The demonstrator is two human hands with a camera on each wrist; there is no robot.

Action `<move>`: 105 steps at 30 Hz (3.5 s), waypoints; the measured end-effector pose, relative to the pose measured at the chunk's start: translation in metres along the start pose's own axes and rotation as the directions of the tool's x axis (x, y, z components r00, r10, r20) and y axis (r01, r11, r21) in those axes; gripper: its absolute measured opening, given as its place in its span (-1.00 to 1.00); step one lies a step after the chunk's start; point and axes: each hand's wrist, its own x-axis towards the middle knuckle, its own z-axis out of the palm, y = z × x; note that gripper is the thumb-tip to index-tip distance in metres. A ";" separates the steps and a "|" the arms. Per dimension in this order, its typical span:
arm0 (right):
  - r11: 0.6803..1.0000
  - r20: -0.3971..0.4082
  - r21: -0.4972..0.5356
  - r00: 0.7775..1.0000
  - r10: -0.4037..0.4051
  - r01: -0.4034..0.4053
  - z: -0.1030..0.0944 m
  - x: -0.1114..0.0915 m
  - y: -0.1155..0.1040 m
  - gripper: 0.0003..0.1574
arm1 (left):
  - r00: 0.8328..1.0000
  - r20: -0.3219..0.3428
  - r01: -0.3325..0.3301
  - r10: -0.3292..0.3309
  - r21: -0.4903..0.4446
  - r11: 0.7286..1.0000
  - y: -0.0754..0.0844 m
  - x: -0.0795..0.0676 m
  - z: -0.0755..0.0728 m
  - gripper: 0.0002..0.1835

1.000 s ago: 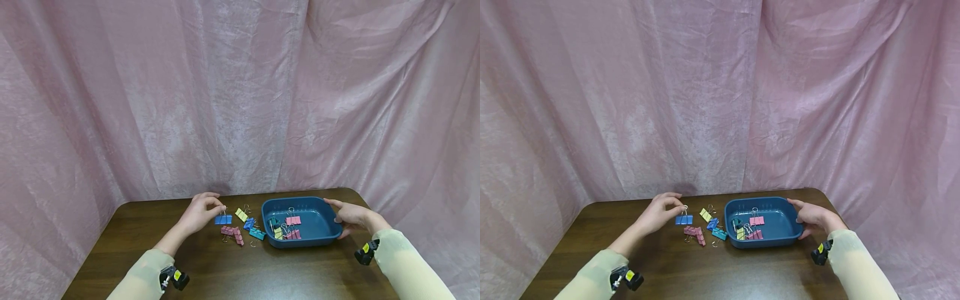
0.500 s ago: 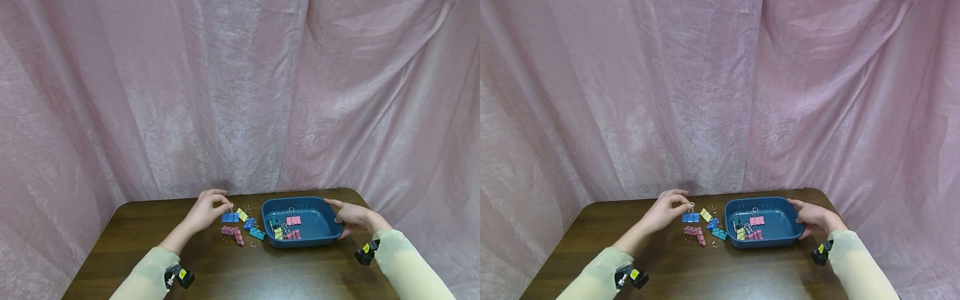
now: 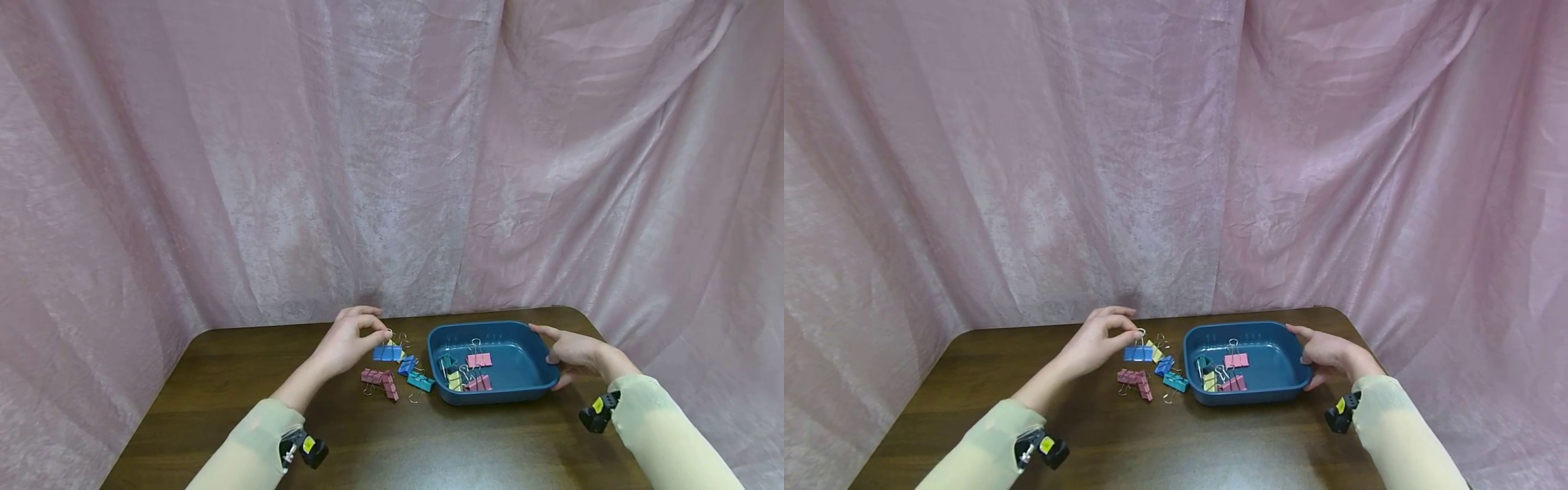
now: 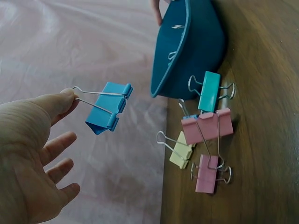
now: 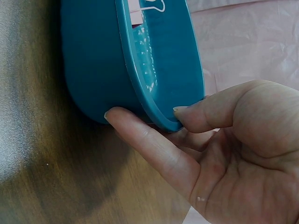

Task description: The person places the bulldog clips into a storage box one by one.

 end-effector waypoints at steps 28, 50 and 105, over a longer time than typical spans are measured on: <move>1.000 -0.008 -0.010 1.000 0.006 -0.006 -0.001 0.000 0.000 0.05 | 0.997 0.037 -0.070 0.071 -0.024 0.997 0.027 0.015 0.021 -0.85; 1.000 -0.013 -0.015 1.000 0.010 -0.010 0.000 0.000 0.000 0.06 | 0.992 0.067 -0.110 0.111 -0.022 0.994 0.039 0.028 0.045 -0.85; 1.000 -0.016 -0.027 1.000 0.013 -0.014 0.000 0.000 -0.002 0.05 | 0.993 0.080 -0.086 0.084 0.027 0.996 0.076 0.058 0.091 -0.84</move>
